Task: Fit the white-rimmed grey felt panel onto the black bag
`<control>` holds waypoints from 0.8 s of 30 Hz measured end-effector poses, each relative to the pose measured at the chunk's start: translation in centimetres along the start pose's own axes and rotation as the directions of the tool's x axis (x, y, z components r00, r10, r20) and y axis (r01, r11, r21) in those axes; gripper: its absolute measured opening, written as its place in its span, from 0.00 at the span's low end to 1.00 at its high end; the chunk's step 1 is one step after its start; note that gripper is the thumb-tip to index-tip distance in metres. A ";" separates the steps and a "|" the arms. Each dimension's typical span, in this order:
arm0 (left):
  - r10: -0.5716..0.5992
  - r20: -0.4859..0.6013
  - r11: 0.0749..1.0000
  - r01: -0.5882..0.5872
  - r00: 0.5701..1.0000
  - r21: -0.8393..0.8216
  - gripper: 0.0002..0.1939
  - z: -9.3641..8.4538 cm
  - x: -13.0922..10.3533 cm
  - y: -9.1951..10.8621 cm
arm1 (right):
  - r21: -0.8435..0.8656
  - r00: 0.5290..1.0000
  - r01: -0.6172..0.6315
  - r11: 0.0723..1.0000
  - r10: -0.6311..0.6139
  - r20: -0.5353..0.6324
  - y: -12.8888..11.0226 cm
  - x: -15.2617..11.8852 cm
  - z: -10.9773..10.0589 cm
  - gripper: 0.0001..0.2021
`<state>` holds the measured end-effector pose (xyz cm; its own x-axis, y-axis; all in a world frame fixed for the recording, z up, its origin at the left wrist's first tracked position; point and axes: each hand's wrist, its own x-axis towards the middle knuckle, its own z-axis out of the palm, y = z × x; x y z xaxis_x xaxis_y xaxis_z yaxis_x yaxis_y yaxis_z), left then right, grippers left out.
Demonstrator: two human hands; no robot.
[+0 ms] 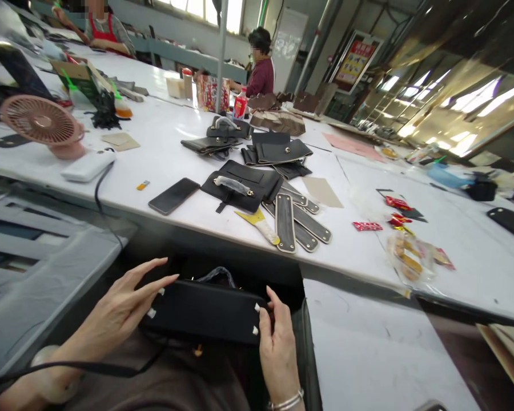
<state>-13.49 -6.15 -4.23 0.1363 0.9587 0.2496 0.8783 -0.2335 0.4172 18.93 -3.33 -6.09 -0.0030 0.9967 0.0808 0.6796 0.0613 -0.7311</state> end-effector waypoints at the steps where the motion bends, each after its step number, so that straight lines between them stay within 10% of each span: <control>1: 0.060 0.018 0.998 -0.061 0.998 0.035 0.26 -0.2 0.1 0.1 | -0.062 0.995 0.092 0.994 -0.094 -0.029 -0.2 0.0 -0.1 0.20; 9: 0.233 0.143 0.957 -0.254 0.962 0.143 0.29 -1.6 1.0 3.0 | -0.474 0.835 0.536 0.698 -0.521 0.176 -4.3 -1.6 1.3 0.21; 17: 0.178 0.245 0.984 -0.169 0.953 -0.058 0.19 0.3 0.4 4.0 | -0.305 0.846 0.533 0.789 -0.492 0.204 -5.6 -1.7 2.2 0.17; 20: 0.112 0.170 0.985 -0.087 0.979 -0.147 0.17 0.4 0.3 3.1 | -0.120 0.924 0.376 0.919 -0.363 0.117 -3.6 0.0 0.6 0.16; 24: -0.187 0.073 0.898 0.201 0.980 -0.391 0.23 0.5 0.0 1.9 | 0.281 0.986 -0.082 0.956 0.120 -0.120 -0.7 1.2 0.3 0.22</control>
<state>-11.59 -6.54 -3.87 0.0027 0.9947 0.1025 0.6374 -0.0807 0.7663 18.23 -2.13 -5.69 0.1661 0.9834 0.0732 0.4443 -0.0083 -0.8958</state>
